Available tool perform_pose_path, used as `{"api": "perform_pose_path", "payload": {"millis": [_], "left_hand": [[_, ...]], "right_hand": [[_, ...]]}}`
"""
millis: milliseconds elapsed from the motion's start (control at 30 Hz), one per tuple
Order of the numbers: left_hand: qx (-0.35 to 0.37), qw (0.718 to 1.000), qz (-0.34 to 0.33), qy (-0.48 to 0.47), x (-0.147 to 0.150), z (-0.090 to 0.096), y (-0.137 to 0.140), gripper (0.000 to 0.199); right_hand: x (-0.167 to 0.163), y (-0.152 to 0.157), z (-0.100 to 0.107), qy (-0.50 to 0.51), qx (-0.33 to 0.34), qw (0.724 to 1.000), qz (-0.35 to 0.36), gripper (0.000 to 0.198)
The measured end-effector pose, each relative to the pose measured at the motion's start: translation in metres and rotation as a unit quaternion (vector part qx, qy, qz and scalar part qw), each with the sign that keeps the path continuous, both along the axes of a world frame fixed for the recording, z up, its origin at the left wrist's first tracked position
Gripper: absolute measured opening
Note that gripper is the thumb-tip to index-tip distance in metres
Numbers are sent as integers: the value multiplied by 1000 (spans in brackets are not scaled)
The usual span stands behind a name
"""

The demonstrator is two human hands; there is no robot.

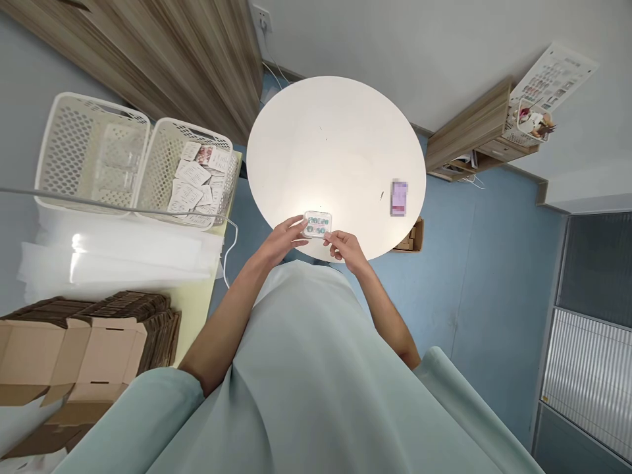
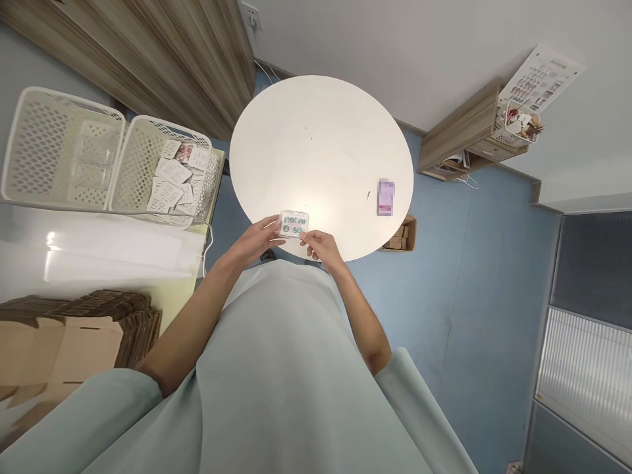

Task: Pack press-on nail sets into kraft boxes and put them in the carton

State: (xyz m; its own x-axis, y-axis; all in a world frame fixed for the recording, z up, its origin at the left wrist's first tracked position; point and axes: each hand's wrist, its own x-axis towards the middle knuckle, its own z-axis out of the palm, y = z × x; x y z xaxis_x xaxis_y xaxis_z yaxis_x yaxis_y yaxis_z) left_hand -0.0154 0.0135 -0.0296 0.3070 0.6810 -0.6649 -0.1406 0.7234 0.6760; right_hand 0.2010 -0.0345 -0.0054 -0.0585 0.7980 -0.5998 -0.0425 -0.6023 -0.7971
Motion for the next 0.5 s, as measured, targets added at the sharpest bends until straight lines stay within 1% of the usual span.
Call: {"api": "perform_pose_path", "payload": {"millis": [67, 133, 233, 333, 500], "left_hand": [[-2, 997, -32, 67, -2, -5, -4, 72], [14, 993, -41, 107, -3, -8, -7, 73], [37, 990, -43, 126, -5, -8, -8, 71], [42, 989, -40, 138, -7, -10, -7, 71], [42, 986, -15, 159, -15, -20, -10, 73]], "right_hand": [[1, 2, -5, 1, -7, 1000, -6, 55], [2, 4, -9, -1, -14, 1000, -3, 55], [1, 7, -15, -1, -17, 1000, 8, 55], [-2, 9, -21, -1, -22, 1000, 17, 53], [-11, 15, -32, -7, -28, 999, 40, 53]]}}
